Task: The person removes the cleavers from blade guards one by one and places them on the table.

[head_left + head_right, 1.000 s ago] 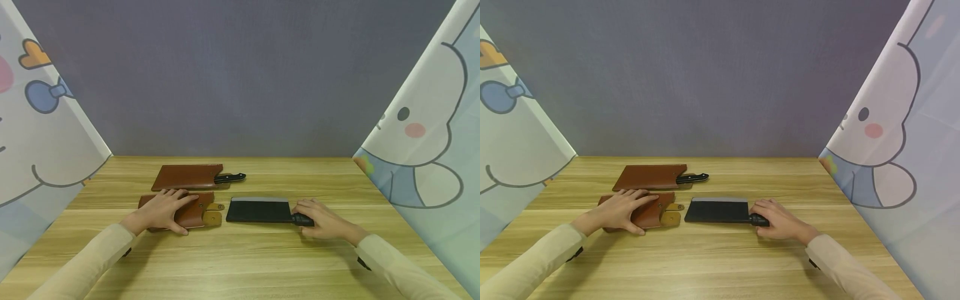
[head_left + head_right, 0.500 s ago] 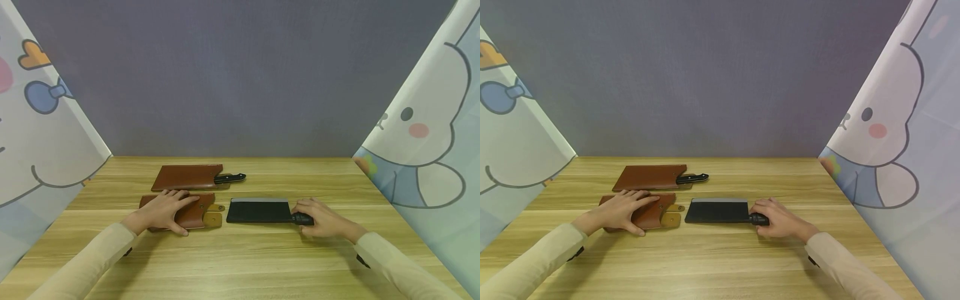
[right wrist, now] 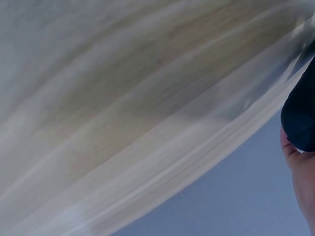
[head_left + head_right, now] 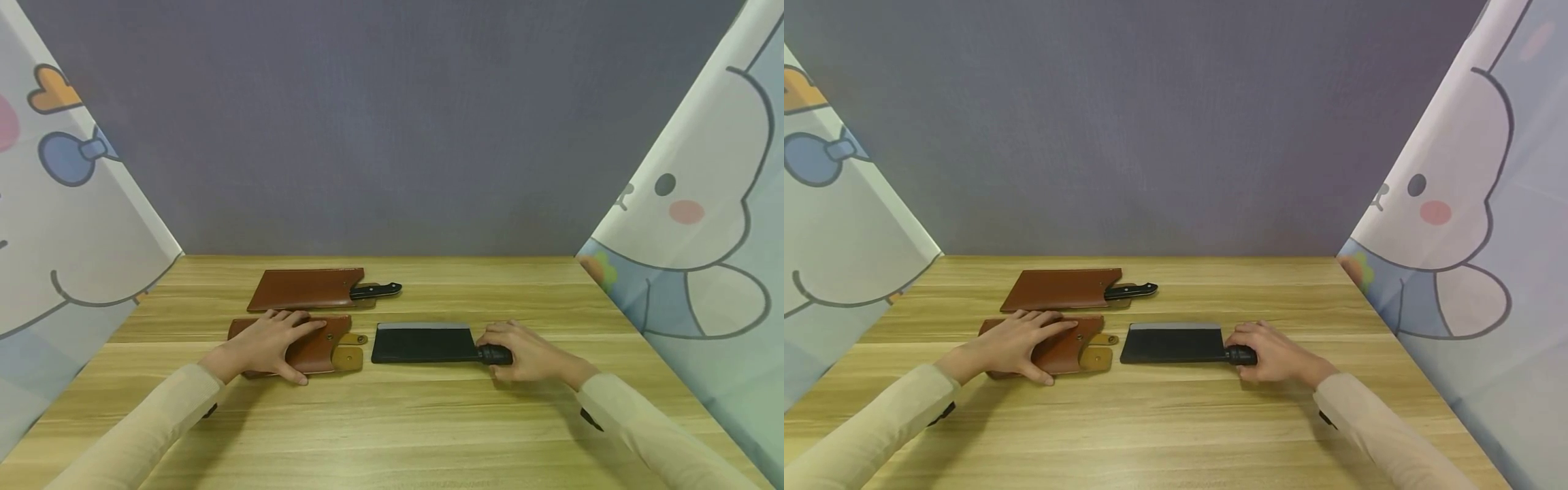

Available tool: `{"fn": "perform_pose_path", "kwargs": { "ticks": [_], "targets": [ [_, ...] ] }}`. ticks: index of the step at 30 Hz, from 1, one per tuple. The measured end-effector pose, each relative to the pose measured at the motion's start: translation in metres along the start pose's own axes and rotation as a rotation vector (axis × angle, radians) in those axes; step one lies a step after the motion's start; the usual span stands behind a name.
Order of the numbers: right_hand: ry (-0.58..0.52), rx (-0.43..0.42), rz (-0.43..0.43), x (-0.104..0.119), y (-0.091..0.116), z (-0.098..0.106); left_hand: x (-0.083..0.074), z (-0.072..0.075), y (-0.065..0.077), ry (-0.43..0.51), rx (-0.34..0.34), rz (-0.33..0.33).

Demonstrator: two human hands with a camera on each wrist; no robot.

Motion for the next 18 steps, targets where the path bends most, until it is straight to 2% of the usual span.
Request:
{"fn": "perform_pose_path", "kwargs": {
  "ticks": [11, 18],
  "targets": [
    [-0.045, 0.082, -0.075, -0.007, -0.001, -0.008, 0.002, -0.003, 0.001, 0.032, 0.015, 0.000],
    [-0.026, 0.096, -0.073, -0.008, -0.001, -0.011, 0.002, -0.006, 0.001, 0.055, 0.046, 0.022]
  ]
}}
Point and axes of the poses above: each hand's wrist, its own y-axis away from the middle knuckle, its own z-axis out of the back of the hand, x = y × z, the point moved 7 cm from there along -y, towards the middle knuckle, and after that the axes turned 10 degrees about y, right-handed, at the moved point
